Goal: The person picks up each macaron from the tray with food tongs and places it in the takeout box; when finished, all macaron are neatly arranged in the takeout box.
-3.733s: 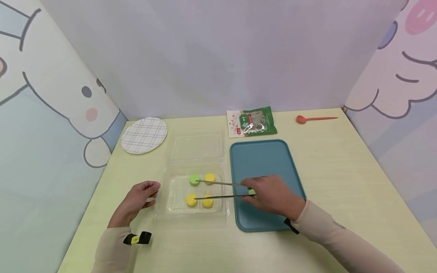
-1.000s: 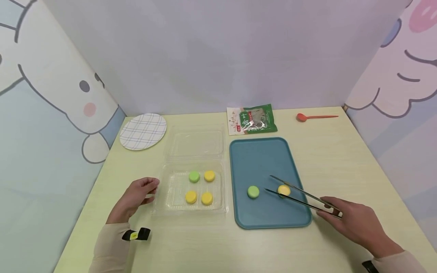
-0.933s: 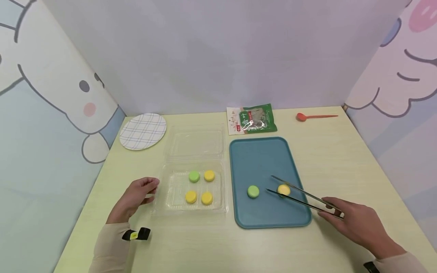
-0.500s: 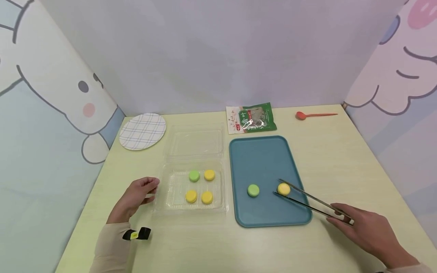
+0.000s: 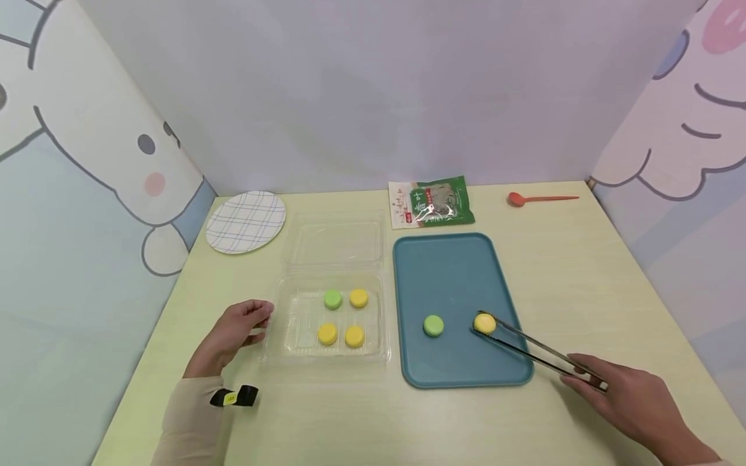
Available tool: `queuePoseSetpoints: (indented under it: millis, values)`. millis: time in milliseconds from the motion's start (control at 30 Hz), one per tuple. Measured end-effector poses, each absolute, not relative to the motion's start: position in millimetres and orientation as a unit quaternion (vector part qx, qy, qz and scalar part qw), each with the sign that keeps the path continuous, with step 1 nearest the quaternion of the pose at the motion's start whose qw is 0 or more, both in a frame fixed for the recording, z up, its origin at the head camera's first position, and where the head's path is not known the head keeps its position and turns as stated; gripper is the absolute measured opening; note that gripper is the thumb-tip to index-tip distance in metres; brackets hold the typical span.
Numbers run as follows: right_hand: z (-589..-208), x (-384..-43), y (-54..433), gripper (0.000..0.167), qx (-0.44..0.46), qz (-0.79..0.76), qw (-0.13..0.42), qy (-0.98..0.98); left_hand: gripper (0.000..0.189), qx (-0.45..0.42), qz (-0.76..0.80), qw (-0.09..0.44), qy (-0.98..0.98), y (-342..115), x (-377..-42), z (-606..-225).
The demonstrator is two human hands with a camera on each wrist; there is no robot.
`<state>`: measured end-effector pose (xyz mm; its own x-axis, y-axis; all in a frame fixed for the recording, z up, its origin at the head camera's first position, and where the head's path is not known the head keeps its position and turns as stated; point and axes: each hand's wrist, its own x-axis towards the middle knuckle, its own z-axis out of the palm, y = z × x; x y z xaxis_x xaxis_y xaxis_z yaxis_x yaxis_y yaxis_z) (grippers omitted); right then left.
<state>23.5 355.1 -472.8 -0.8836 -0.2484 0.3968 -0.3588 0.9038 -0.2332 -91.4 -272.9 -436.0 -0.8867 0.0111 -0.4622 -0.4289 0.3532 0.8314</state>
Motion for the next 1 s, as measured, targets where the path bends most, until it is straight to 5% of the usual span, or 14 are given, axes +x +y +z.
queuePoseSetpoints:
  millis: [1000]
  values:
    - [-465.9, -5.5, 332.1, 0.037, 0.223, 0.165, 0.212, -0.937, 0.036, -0.143, 0.553, 0.193, 0.798, -272.3, -92.7, -439.6]
